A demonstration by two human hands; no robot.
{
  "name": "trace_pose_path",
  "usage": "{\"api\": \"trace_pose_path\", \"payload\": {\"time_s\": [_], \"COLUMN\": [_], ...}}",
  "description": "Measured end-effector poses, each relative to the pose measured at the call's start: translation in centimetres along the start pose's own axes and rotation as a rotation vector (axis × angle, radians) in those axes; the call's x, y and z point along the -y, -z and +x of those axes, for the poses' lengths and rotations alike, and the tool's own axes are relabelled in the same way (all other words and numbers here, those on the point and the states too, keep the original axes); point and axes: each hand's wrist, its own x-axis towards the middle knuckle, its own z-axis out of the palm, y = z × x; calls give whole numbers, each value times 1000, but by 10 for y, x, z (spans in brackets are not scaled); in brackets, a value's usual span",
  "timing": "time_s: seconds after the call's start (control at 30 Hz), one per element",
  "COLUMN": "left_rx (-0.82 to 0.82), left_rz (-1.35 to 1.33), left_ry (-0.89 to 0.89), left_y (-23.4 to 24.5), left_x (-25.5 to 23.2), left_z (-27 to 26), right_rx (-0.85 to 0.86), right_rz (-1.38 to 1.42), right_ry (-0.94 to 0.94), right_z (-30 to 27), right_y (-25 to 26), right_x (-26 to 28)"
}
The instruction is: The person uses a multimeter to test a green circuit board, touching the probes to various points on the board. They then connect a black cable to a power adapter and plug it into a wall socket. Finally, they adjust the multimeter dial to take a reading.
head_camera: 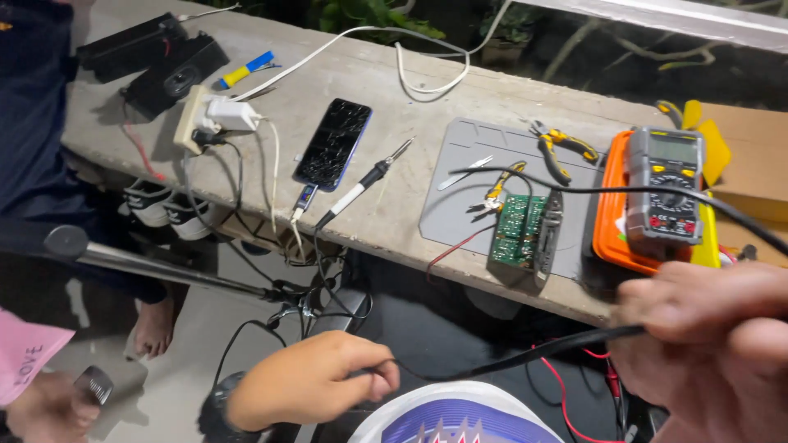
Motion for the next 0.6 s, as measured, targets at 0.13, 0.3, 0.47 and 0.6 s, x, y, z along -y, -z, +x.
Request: {"api": "trace_pose_path", "payload": {"time_s": [0.13,0.3,0.47,0.6], "left_rx": [-1,-453,-671,-435], "left_rz": [-28,-278,-178,117], "left_ry": [231,-65,-265,-384], "left_y": [23,35,37,41], "left_x": [-12,-38,-75,-85], "left_z": [-32,-92,-112,-106], "right_rx": [212,575,688,772], "right_rz": [281,69,-214,-384], "right_ry": [-390,237,-64,-46], "right_z": [0,-12,-23,-25], "right_y": [66,79,-1,-8], "right_x": [-19,-54,-12,10]}}
